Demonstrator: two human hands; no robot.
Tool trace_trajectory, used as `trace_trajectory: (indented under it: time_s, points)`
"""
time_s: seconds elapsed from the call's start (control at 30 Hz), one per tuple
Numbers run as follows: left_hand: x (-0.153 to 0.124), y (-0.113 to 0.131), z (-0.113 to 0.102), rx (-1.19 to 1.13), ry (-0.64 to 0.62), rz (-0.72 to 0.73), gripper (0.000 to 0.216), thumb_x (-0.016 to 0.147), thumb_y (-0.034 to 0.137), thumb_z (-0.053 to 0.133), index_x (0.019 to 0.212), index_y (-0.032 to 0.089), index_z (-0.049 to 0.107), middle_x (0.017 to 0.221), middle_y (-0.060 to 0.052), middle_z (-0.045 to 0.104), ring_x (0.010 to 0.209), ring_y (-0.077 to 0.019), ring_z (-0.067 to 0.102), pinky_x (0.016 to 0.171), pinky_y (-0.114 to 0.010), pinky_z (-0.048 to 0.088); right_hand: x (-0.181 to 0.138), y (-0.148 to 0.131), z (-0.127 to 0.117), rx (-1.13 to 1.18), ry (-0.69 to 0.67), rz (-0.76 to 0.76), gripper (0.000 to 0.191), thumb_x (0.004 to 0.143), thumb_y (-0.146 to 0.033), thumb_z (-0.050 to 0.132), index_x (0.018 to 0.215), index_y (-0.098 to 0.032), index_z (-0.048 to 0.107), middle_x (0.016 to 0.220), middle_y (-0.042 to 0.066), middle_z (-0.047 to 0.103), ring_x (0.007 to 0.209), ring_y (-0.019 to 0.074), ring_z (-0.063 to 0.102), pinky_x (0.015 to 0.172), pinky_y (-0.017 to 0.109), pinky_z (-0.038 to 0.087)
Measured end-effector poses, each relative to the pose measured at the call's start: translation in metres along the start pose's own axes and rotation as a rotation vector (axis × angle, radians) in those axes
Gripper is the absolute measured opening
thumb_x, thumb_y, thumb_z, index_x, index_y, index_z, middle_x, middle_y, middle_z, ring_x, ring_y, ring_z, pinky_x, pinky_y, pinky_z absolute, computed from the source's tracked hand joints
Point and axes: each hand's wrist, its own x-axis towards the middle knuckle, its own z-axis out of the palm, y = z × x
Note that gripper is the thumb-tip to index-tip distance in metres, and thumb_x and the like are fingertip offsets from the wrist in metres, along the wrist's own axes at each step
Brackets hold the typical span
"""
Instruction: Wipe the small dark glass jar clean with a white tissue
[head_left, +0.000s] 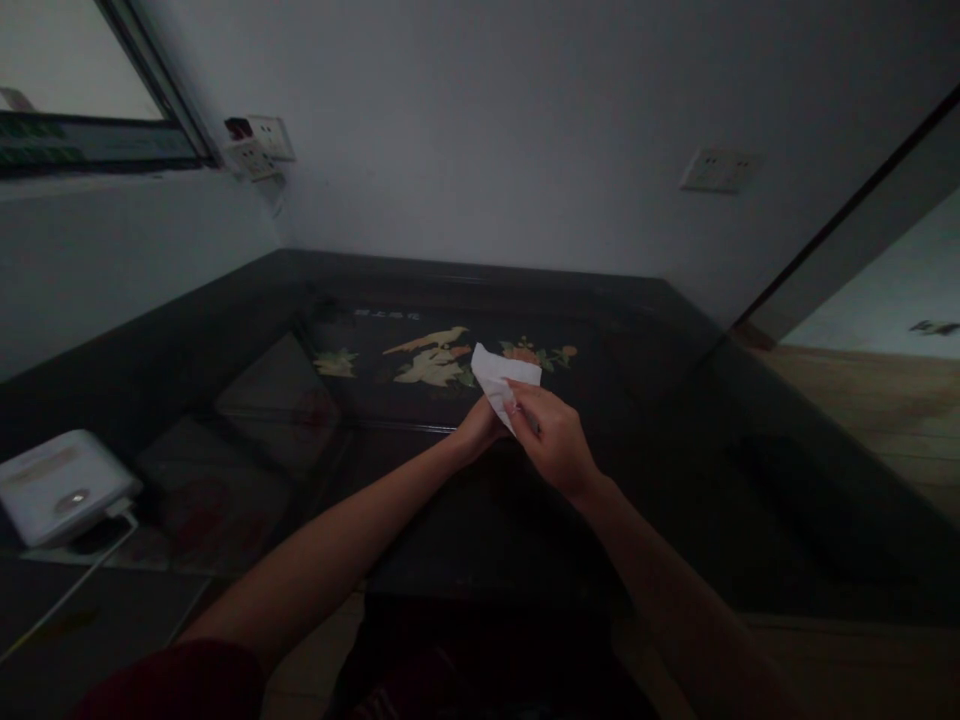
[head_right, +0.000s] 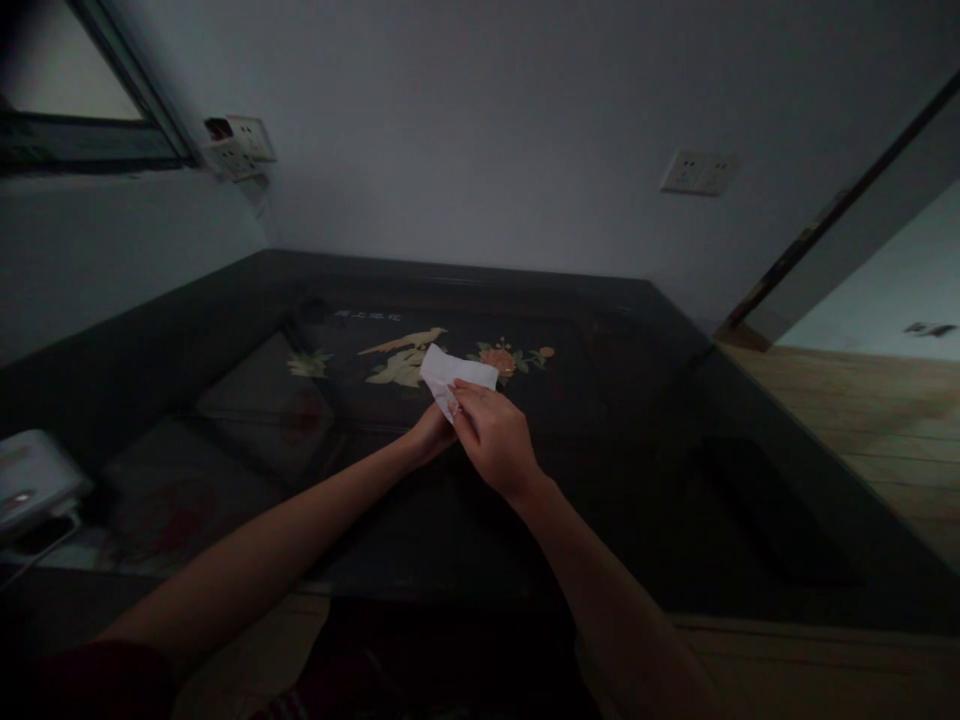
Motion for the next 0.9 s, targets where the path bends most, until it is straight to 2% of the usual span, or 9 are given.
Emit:
trace_trajectory:
  time_s: [0.1, 0.23, 0.4, 0.53, 0.63, 0.73, 0.9]
  points:
    - [-0.004, 0.006, 0.003, 0.003, 0.010, -0.009, 0.032, 0.091, 0.040, 0.046, 0.098, 0.016, 0.065, 0.084, -0.004, 0.069, 0.075, -0.0161, 0.062, 0.069, -0.026, 0.050, -0.001, 0.006, 0.002, 0.000, 0.021, 0.054, 0.034, 0.097, -0.025, 0.038, 0.119, -0.017, 0.062, 0.123, 0.012, 0.066, 0.115, 0.0227, 0.062, 0.098, 0.039, 0.049]
    - [-0.008, 0.015, 0.007, -0.030, 0.009, -0.064, 0.052, 0.094, 0.051, 0.028, 0.096, 0.016, 0.066, 0.074, -0.007, 0.068, 0.062, -0.0182, 0.061, 0.060, -0.031, 0.052, -0.001, 0.014, 0.002, -0.051, 0.051, 0.138, 0.036, 0.098, -0.026, 0.036, 0.123, -0.016, 0.059, 0.120, 0.014, 0.067, 0.109, 0.0247, 0.064, 0.092, 0.040, 0.051]
    - [-0.008, 0.020, 0.005, -0.222, 0.075, -0.060, 0.050, 0.094, 0.051, 0.031, 0.092, 0.016, 0.067, 0.076, -0.007, 0.069, 0.065, -0.0167, 0.062, 0.065, -0.031, 0.053, -0.002, 0.016, 0.004, -0.082, -0.007, 0.152, 0.033, 0.097, -0.026, 0.037, 0.117, -0.016, 0.061, 0.112, 0.015, 0.070, 0.099, 0.0250, 0.068, 0.086, 0.037, 0.053]
    - [-0.008, 0.020, 0.007, -0.298, 0.117, -0.046, 0.047, 0.096, 0.045, 0.031, 0.091, 0.015, 0.067, 0.076, -0.005, 0.069, 0.067, -0.0160, 0.063, 0.068, -0.029, 0.053, -0.004, 0.013, 0.009, -0.031, -0.021, 0.060, 0.033, 0.096, -0.025, 0.038, 0.119, -0.016, 0.062, 0.117, 0.014, 0.069, 0.109, 0.0259, 0.065, 0.094, 0.040, 0.051]
    - [-0.008, 0.019, 0.009, -0.277, 0.121, -0.044, 0.048, 0.098, 0.040, 0.028, 0.089, 0.015, 0.067, 0.078, -0.006, 0.070, 0.069, -0.0149, 0.064, 0.065, -0.025, 0.051, -0.005, 0.012, 0.012, 0.019, -0.026, 0.004, 0.035, 0.097, -0.024, 0.038, 0.124, -0.015, 0.059, 0.125, 0.013, 0.064, 0.117, 0.0250, 0.060, 0.100, 0.041, 0.048]
    - [-0.007, 0.017, 0.009, -0.205, 0.123, -0.051, 0.044, 0.097, 0.040, 0.031, 0.090, 0.016, 0.067, 0.078, -0.005, 0.070, 0.066, -0.0145, 0.063, 0.062, -0.025, 0.051, -0.005, 0.014, 0.012, 0.018, -0.006, 0.015, 0.037, 0.097, -0.024, 0.036, 0.127, -0.014, 0.057, 0.130, 0.014, 0.061, 0.122, 0.0239, 0.057, 0.104, 0.040, 0.045]
    - [-0.008, 0.017, 0.006, -0.151, 0.048, -0.052, 0.047, 0.095, 0.048, 0.031, 0.098, 0.017, 0.066, 0.083, -0.007, 0.071, 0.068, -0.0173, 0.064, 0.062, -0.029, 0.053, -0.002, 0.020, 0.008, -0.048, 0.037, 0.108, 0.036, 0.098, -0.026, 0.034, 0.123, -0.016, 0.057, 0.124, 0.015, 0.064, 0.116, 0.0254, 0.061, 0.096, 0.043, 0.050]
